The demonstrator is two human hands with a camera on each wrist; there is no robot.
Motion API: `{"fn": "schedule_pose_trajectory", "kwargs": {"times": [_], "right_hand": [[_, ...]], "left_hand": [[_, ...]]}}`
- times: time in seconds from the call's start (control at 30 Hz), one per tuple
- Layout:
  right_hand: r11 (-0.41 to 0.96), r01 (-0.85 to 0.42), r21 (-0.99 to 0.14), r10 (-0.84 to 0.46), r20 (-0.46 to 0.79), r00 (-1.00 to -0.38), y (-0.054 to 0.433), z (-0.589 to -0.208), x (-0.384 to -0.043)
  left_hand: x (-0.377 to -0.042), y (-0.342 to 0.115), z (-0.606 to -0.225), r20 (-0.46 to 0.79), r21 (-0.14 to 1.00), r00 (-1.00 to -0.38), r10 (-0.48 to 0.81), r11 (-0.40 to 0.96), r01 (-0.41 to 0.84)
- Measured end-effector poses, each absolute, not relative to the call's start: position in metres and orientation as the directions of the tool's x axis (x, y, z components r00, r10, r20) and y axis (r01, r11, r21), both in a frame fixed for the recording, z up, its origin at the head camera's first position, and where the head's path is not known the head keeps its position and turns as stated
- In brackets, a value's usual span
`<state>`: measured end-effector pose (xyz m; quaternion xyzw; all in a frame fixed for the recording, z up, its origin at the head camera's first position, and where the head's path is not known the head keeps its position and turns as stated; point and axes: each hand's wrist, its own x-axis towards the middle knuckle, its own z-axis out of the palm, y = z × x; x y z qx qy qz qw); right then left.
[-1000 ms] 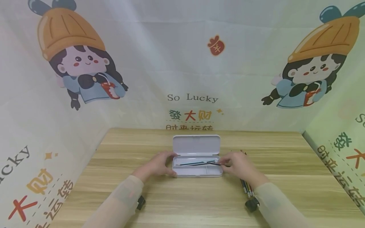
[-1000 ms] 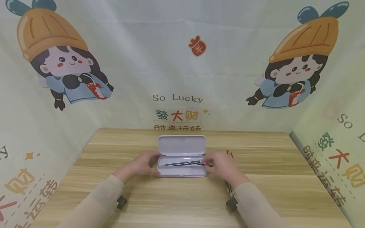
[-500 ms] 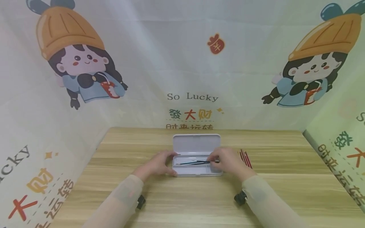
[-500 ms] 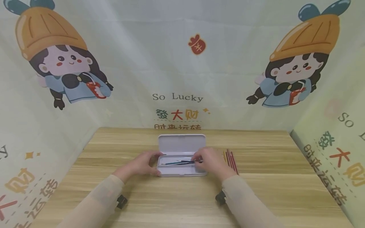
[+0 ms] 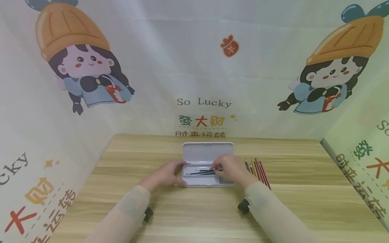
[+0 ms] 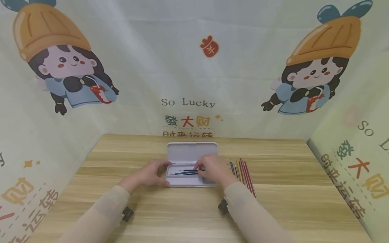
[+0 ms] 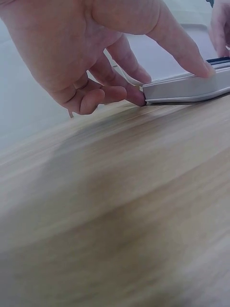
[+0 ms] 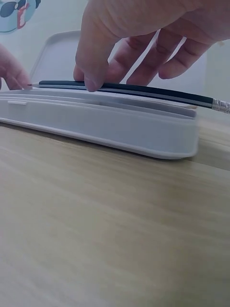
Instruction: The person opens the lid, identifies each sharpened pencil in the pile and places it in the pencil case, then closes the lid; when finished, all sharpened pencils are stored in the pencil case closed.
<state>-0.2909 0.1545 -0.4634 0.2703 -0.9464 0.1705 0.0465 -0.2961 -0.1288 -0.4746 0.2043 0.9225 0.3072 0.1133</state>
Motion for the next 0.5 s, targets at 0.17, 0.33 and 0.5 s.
{"fn": "schedule_pose_trajectory", "kwargs": {"times": [0.17, 0.33, 0.5], "right_hand": [[0.769, -0.588, -0.253, -0.552, 0.202, -0.809, 0.145, -0.465, -0.297], [0.731, -0.64, -0.238, -0.596, 0.234, -0.768, 0.135, -0.468, -0.301], [0.728, -0.63, -0.27, -0.586, 0.231, -0.777, 0.129, -0.472, -0.303]], "left_hand": [[-0.298, -0.127, -0.474, -0.087, 0.609, -0.891, 0.446, 0.731, 0.307], [-0.297, -0.127, -0.472, -0.097, 0.605, -0.893, 0.44, 0.739, 0.298], [-0.294, -0.127, -0.47, -0.089, 0.606, -0.889, 0.449, 0.733, 0.31]]}}
